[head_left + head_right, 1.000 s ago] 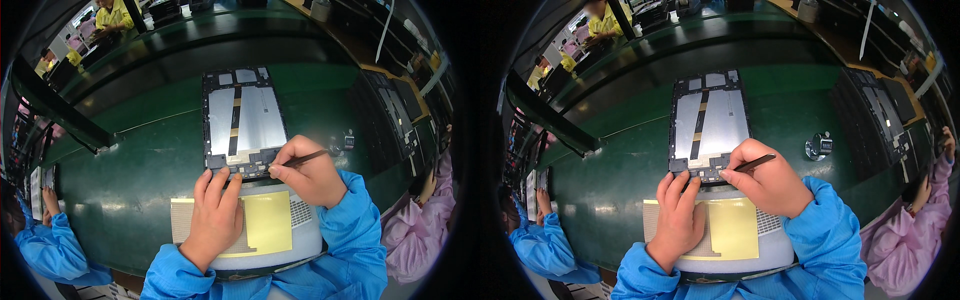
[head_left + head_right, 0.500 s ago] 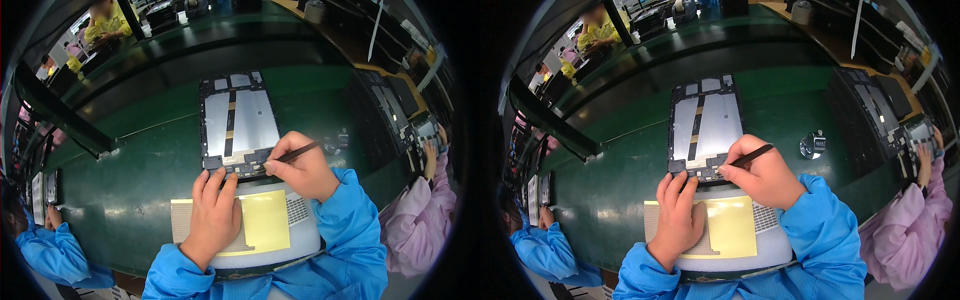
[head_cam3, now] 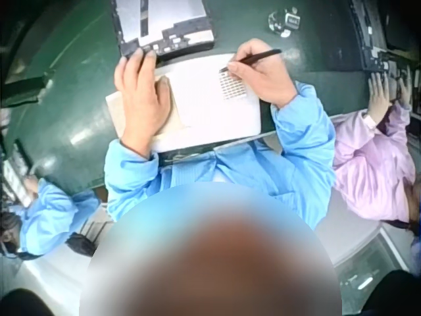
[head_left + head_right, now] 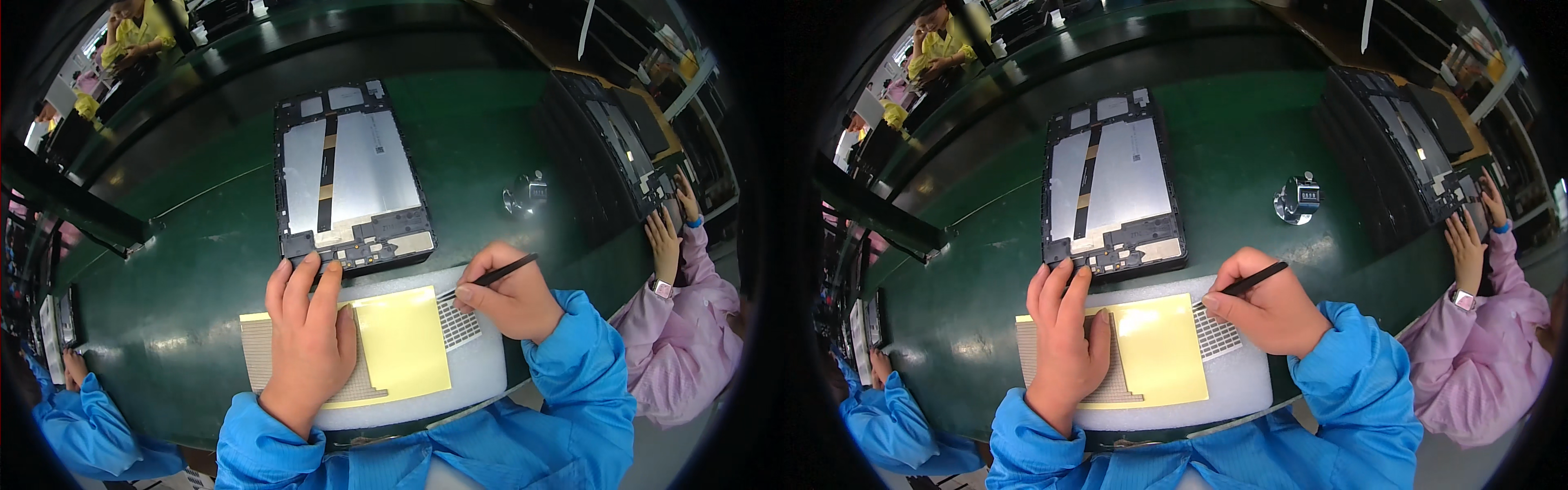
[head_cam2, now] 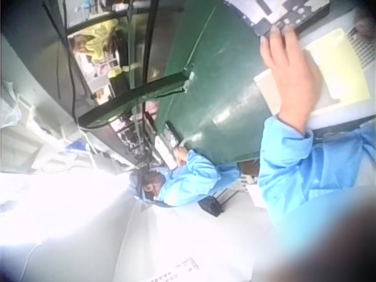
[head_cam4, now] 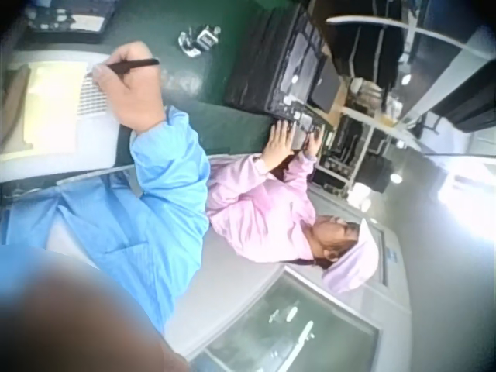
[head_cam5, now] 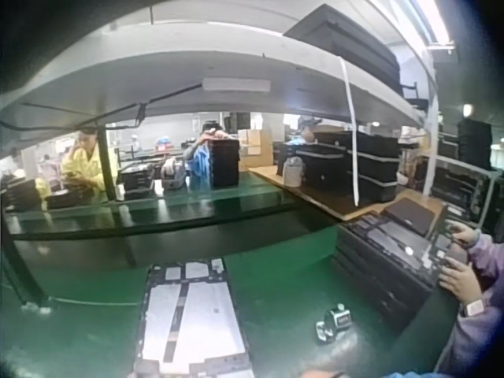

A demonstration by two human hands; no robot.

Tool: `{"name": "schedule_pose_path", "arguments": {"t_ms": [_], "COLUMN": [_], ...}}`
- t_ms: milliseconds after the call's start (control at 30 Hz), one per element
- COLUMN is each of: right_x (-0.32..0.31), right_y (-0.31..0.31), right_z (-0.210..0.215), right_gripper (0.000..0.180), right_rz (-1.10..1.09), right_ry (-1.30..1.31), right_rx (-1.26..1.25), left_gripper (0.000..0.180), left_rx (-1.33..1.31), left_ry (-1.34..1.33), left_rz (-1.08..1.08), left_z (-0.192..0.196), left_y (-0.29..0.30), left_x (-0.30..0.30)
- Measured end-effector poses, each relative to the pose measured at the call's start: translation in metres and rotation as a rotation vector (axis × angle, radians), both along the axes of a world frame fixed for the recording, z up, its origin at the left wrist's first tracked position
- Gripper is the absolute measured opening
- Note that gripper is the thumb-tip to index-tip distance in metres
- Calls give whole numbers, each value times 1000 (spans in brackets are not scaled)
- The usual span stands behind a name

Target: The person uses tweezers to pick up small components from a yellow sheet and place them onto a black electronic chassis. The person repeatedly handles the chassis, adjusting its position on the green workbench while performing the assembly task.

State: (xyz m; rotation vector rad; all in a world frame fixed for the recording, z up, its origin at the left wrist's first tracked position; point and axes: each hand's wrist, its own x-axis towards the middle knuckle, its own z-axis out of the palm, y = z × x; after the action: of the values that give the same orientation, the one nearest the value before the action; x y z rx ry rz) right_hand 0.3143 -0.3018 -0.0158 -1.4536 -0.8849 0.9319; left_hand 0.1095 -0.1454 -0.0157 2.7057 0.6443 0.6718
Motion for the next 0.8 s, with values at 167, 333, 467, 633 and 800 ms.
{"name": "schedule_pose_path", "arguments": {"t_ms": [167, 333, 467, 633, 800], "right_x": [4, 5, 5, 7, 4], "right_y": [-1, 0, 0, 1, 3], "right_z": [-2, 0, 0, 1, 3], "right_gripper": [15, 15, 13, 13, 14], "right_rz": [31, 46, 50, 78, -13], "right_ry": [41, -11, -68, -167, 69], "right_rx": [-12, -43, -55, -68, -45], "left_gripper": [58, 60, 61, 60, 58], "left_rx": [2, 6, 42, 59, 36], "left_ry": [19, 61, 66, 146, 117], "left_rz": [8, 44, 78, 78, 69], "left_z": [1, 0, 0, 5, 3], "left_y": [0, -2, -2, -2, -2], "left_x": [0, -2, -2, -1, -1]}}
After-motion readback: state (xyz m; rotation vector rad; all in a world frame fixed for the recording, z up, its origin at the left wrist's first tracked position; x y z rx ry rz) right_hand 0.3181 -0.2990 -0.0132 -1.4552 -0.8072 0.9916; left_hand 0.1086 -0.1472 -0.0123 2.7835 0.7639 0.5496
